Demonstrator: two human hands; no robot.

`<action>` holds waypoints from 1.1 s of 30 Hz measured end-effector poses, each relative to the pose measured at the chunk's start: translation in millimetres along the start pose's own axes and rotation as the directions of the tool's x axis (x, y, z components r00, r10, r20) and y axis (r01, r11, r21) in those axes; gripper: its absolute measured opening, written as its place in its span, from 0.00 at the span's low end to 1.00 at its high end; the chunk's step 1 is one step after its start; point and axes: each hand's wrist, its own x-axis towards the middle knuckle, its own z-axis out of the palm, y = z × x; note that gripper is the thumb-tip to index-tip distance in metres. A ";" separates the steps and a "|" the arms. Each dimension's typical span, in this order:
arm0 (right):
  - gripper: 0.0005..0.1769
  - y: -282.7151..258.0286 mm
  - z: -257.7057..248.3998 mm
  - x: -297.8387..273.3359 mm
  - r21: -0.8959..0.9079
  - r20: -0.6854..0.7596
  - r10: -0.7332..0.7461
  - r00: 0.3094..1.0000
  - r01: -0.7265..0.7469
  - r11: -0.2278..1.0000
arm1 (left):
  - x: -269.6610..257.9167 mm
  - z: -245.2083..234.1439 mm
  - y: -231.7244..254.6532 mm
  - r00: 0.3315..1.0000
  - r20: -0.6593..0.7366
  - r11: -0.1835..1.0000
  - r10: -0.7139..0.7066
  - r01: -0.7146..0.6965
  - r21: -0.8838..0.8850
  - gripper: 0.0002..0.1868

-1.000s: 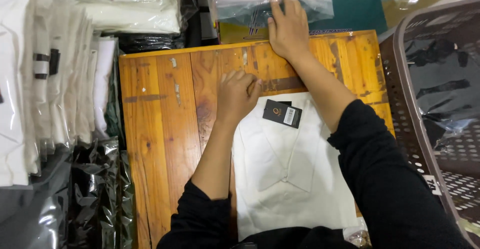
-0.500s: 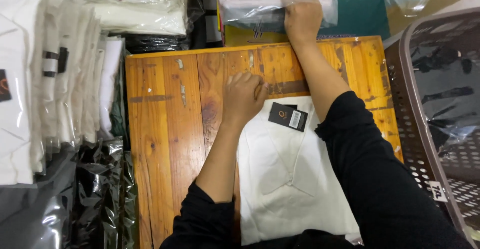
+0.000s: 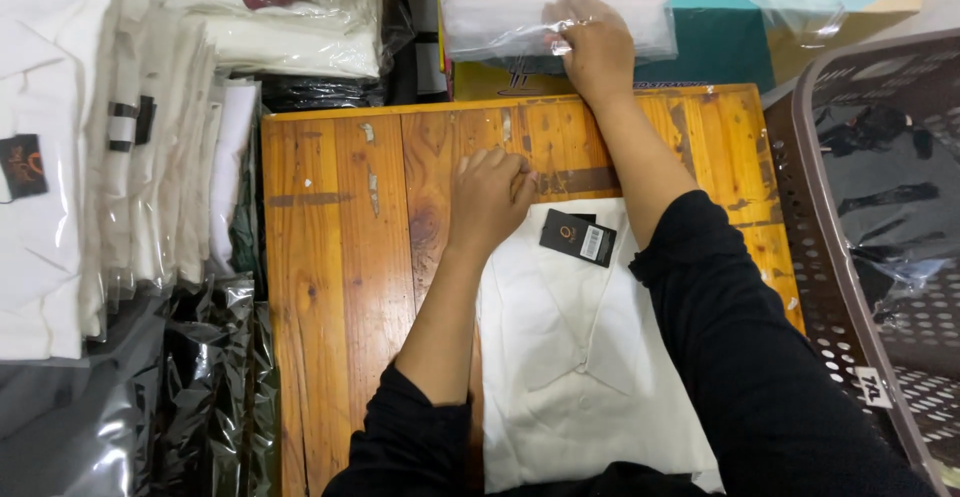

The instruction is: Folding white shirts and placing them into clear plastic bags for final packaging on a wooden table.

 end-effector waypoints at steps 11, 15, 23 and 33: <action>0.52 -43.3 -70.8 30.9 -0.144 0.673 0.106 0.732 -0.012 0.990 | 0.9 3.3 -5.2 1.000 -0.002 1.000 0.005 -0.005 -0.001 0.08; 0.47 -71.7 -110.8 -14.3 -0.156 0.516 -0.153 0.843 0.269 0.951 | 3.6 -9.9 5.8 0.999 0.023 0.999 -0.041 0.041 0.003 0.08; 0.24 -101.7 -184.1 -102.9 -0.325 -0.198 -0.358 0.912 0.284 0.902 | 6.2 -1.2 4.4 0.942 -0.333 0.995 0.051 -0.078 -0.069 0.53; 0.20 -112.6 -193.5 -185.3 -0.029 -0.226 -0.211 0.951 0.210 0.977 | -0.4 -18.9 29.0 0.764 -0.401 0.863 0.505 -0.443 0.242 0.13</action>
